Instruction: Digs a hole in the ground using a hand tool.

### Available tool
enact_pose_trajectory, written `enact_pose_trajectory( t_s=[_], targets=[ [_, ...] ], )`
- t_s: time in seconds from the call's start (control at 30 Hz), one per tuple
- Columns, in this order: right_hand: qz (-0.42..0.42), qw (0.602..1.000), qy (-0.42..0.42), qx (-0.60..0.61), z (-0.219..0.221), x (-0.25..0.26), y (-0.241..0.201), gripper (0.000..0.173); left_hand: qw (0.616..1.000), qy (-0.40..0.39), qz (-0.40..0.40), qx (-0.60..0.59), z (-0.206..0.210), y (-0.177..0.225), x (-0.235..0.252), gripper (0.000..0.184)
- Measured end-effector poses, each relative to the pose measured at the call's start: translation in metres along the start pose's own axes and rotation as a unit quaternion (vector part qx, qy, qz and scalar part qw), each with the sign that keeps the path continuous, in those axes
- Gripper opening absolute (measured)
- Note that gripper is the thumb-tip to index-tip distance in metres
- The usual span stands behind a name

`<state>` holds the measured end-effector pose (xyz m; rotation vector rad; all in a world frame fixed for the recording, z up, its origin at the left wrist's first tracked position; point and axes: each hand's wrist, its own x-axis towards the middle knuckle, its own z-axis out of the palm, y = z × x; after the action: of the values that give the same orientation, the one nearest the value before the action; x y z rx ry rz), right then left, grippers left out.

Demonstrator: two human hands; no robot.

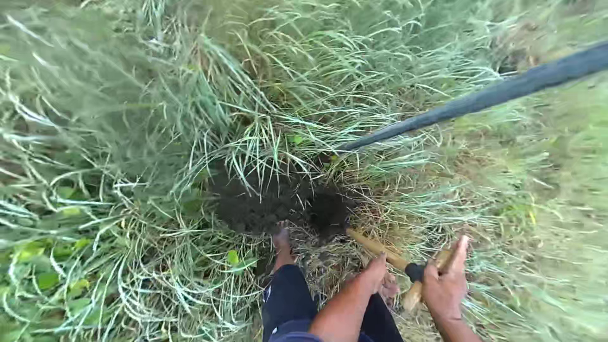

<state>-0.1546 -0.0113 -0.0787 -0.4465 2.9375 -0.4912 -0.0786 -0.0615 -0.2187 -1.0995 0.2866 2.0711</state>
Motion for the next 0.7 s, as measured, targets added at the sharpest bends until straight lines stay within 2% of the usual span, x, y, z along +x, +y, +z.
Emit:
enact_pose_trajectory(
  t_s=[0.07, 0.17, 0.27, 0.33, 0.43, 0.5, 0.7],
  targets=[
    [0.035, 0.998, 0.022, 0.040, -0.005, -0.010, 0.006, 0.093, 0.999, 0.015, -0.010, -0.047, 0.014, 0.001, 0.023, 0.081],
    [0.086, 0.991, 0.044, 0.093, -0.018, -0.023, 0.038, 0.093, 0.992, 0.081, 0.002, -0.092, 0.031, 0.004, 0.078, 0.056],
    [0.115, 0.982, 0.061, 0.136, -0.025, -0.042, 0.083, 0.088, 0.975, 0.215, 0.001, -0.049, 0.055, -0.001, 0.128, 0.050],
    [0.108, 0.985, 0.064, 0.118, -0.026, -0.064, 0.122, 0.082, 0.962, 0.273, -0.007, 0.007, 0.060, -0.020, 0.163, 0.049],
    [0.101, 0.990, 0.053, 0.087, -0.013, -0.109, 0.182, 0.070, 0.948, 0.307, -0.016, 0.083, 0.058, -0.053, 0.200, 0.049],
    [0.104, 0.985, 0.071, 0.115, 0.003, -0.127, 0.216, 0.064, 0.938, 0.331, -0.013, 0.103, 0.059, -0.065, 0.222, 0.045],
    [0.144, 0.955, 0.122, 0.230, 0.018, -0.145, 0.313, 0.060, 0.919, 0.372, 0.004, 0.134, 0.068, -0.104, 0.300, 0.033]
  ],
)
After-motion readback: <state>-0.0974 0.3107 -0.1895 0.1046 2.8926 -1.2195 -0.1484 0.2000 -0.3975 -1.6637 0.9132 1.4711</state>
